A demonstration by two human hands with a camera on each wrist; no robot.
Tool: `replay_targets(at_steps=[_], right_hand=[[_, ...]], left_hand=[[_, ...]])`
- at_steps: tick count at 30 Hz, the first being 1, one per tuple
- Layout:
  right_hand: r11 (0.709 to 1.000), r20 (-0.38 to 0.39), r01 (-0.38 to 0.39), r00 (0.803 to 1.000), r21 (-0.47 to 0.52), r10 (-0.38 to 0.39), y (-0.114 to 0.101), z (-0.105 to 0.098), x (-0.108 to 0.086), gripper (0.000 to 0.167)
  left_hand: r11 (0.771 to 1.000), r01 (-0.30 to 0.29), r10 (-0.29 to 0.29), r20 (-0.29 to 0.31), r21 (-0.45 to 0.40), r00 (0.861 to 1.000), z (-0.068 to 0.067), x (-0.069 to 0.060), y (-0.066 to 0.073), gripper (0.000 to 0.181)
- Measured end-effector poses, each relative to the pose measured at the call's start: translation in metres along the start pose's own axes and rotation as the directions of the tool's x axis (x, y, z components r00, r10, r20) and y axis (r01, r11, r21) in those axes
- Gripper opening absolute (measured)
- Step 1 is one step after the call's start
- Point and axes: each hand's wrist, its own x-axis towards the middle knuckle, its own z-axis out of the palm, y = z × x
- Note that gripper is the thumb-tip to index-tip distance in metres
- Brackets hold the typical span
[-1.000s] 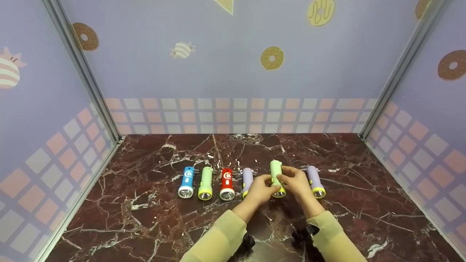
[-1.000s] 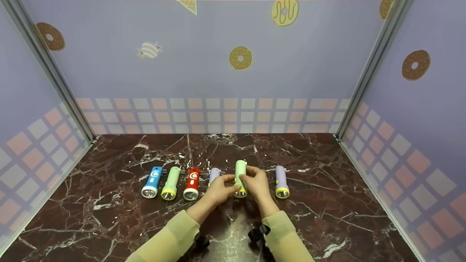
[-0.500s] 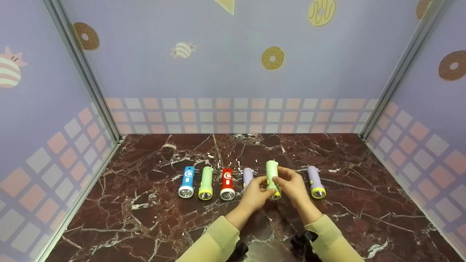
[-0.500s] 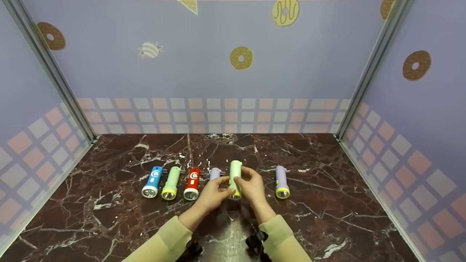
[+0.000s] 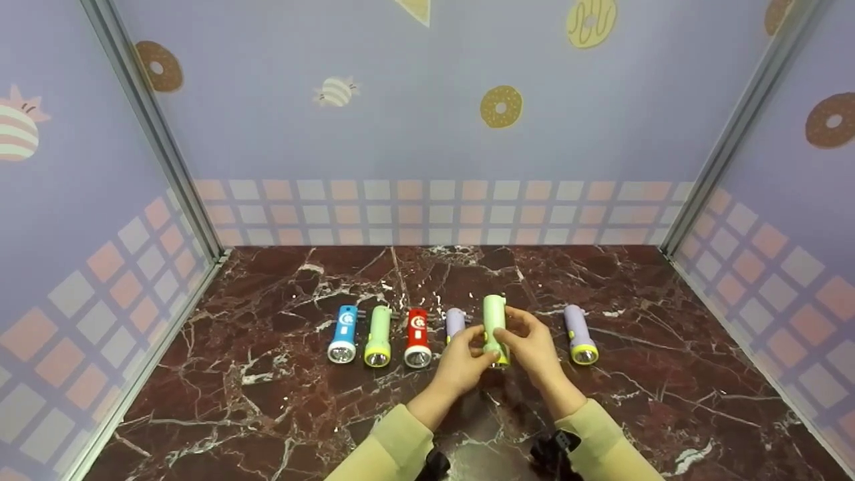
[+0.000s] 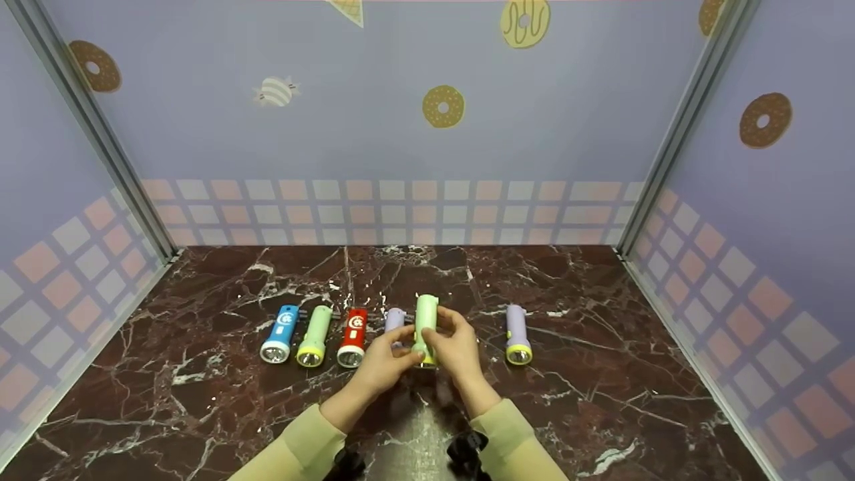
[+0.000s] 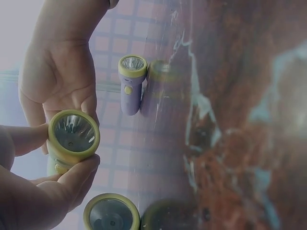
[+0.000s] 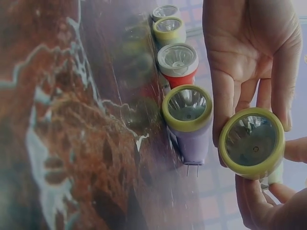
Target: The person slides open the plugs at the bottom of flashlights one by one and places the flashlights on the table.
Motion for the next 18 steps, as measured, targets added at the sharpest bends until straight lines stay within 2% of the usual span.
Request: replay_targets(at_steps=[13,18], right_hand=[[0.998,0.032,0.021,0.999,0.056,-0.023,0.0044,0.0021,-0.0041,0.056],[0.996,0.034,0.042,0.998,0.077,-0.044,0.0058,0.0036,-0.0056,0.056]], left_hand=[[0.999,-0.023,0.023,0.000,-0.025,1.000,-0.0004,-0.0055,-0.0013,0.051],[1.000,-0.015,0.015,-0.004,-0.019,1.000,-0.0006,-0.0068,-0.0011,0.051]])
